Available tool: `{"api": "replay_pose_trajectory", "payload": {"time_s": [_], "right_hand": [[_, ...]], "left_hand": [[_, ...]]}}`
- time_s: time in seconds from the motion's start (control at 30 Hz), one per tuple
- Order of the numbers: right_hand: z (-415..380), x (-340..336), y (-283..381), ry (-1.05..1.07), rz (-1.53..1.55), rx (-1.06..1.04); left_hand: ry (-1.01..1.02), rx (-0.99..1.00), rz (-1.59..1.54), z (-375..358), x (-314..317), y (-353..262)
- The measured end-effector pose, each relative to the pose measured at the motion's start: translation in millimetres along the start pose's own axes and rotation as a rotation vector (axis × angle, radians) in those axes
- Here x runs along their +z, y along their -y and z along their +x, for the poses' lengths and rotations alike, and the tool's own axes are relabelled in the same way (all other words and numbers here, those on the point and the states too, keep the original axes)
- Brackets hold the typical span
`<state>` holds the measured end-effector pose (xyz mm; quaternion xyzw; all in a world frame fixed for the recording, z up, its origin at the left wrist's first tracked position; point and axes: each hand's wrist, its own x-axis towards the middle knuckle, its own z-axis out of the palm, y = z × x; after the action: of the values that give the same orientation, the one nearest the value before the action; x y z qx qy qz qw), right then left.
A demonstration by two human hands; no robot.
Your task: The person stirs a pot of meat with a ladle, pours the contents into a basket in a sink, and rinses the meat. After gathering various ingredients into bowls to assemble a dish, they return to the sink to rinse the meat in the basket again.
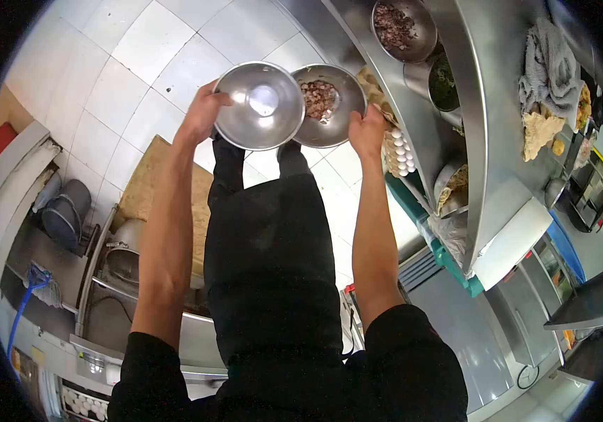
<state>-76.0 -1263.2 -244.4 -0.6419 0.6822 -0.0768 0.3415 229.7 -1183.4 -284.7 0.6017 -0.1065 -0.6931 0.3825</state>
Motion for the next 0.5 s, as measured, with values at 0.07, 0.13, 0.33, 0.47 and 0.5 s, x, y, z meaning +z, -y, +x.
{"api": "replay_pose_trajectory", "payload": {"time_s": [0.07,0.13,0.33,0.47,0.5], "right_hand": [[-4,8,-18,0.006,-0.062,-0.101],[-5,9,-13,0.037,-0.003,-0.076],[-17,0,-20,0.178,0.100,-0.111],[-18,-27,-25,0.432,0.176,-0.185],[-15,-40,-28,0.513,0.180,-0.203]], "left_hand": [[0.002,-0.008,-0.037,-3,18,6],[-0.006,0.000,-0.101,-2,29,14],[0.026,0.192,0.214,-7,80,45],[-0.076,0.274,0.367,-8,103,68],[-0.047,0.232,0.393,-13,107,68]]}}
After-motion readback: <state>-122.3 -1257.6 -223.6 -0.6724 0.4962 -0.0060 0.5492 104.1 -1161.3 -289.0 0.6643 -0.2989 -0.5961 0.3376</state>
